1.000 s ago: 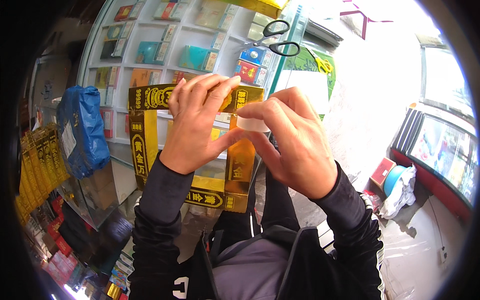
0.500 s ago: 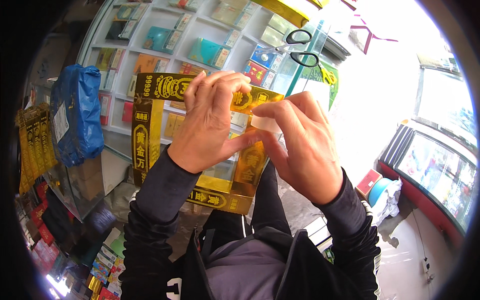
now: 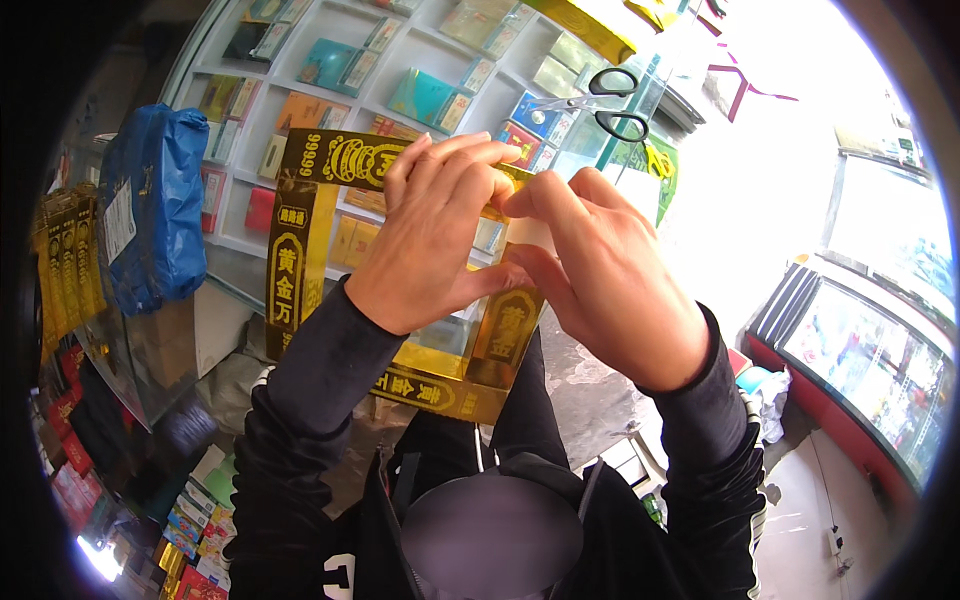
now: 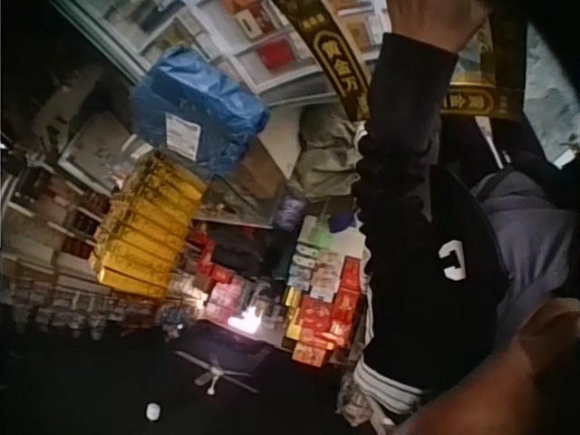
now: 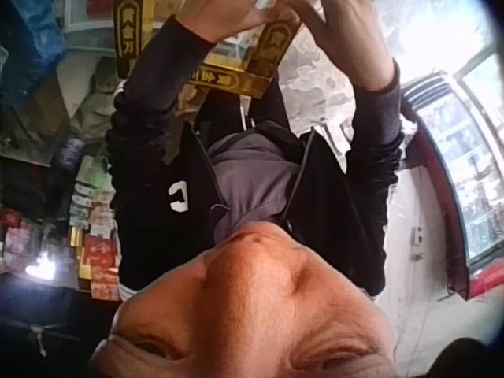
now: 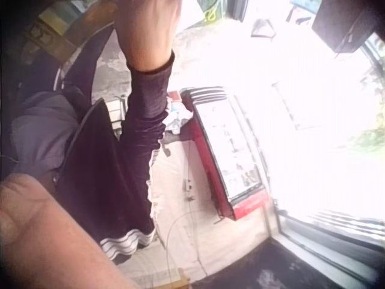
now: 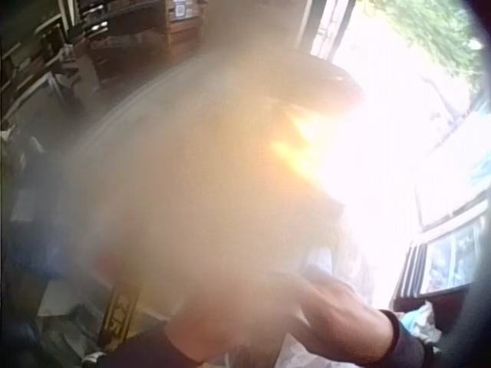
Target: The person assembles rectangular frames from gold-colored paper strips on a glass counter. They apply clear adhesive tape to join the corners, trim excess tape with scissors, and place the completed frames on the counter.
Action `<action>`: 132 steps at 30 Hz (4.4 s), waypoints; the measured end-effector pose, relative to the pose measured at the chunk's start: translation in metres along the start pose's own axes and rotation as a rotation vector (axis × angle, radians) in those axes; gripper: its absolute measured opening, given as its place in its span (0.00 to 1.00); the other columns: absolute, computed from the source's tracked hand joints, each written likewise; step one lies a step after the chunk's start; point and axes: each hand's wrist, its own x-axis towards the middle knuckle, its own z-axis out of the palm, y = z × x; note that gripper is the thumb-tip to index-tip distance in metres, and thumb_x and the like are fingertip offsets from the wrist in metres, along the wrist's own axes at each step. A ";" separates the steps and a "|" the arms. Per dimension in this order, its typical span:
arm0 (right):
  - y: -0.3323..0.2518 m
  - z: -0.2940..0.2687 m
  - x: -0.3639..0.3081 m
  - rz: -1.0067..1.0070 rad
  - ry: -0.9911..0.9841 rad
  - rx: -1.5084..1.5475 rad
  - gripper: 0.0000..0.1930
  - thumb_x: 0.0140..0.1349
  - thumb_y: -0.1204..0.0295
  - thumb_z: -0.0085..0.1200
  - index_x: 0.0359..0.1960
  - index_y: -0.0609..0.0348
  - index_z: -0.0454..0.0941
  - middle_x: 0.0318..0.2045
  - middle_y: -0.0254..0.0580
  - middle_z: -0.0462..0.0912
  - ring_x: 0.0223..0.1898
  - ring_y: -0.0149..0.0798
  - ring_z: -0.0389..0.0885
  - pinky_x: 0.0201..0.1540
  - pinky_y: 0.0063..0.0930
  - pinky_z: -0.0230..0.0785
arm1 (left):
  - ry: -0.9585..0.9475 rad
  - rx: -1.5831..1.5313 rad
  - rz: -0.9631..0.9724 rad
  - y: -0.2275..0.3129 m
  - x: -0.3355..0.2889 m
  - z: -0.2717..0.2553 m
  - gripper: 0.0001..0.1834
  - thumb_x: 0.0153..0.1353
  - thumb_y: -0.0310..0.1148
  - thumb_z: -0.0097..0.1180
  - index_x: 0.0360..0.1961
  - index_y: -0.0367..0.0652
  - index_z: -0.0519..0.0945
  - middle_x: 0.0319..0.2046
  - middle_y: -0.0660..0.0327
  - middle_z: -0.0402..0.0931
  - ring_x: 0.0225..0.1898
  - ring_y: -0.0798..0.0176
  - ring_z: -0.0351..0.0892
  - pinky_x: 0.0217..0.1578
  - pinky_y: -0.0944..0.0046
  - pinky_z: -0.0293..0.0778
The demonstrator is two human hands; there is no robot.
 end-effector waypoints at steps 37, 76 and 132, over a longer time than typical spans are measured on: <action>0.009 0.015 -0.082 0.417 0.324 1.214 0.16 0.71 0.68 0.59 0.54 0.65 0.74 0.50 0.39 0.81 0.49 0.28 0.80 0.51 0.22 0.74 | -0.107 -0.750 -0.277 0.068 0.004 -0.028 0.07 0.64 0.28 0.63 0.37 0.37 0.78 0.41 0.57 0.76 0.45 0.59 0.77 0.50 0.63 0.71; 0.024 0.041 -0.078 0.362 0.273 0.746 0.06 0.61 0.73 0.61 0.38 0.58 0.79 0.35 0.33 0.82 0.53 0.38 0.75 0.60 0.35 0.64 | -0.200 0.236 -0.094 0.015 0.000 -0.007 0.61 0.51 0.74 0.61 0.75 0.43 0.58 0.73 0.57 0.58 0.77 0.50 0.47 0.73 0.38 0.37; 0.009 0.026 -0.007 0.282 0.243 -0.084 0.07 0.54 0.67 0.59 0.26 0.57 0.80 0.22 0.41 0.81 0.33 0.47 0.75 0.44 0.38 0.61 | -0.071 0.082 -0.071 0.008 -0.003 -0.003 0.45 0.52 0.45 0.73 0.69 0.47 0.67 0.65 0.61 0.65 0.73 0.56 0.57 0.72 0.42 0.43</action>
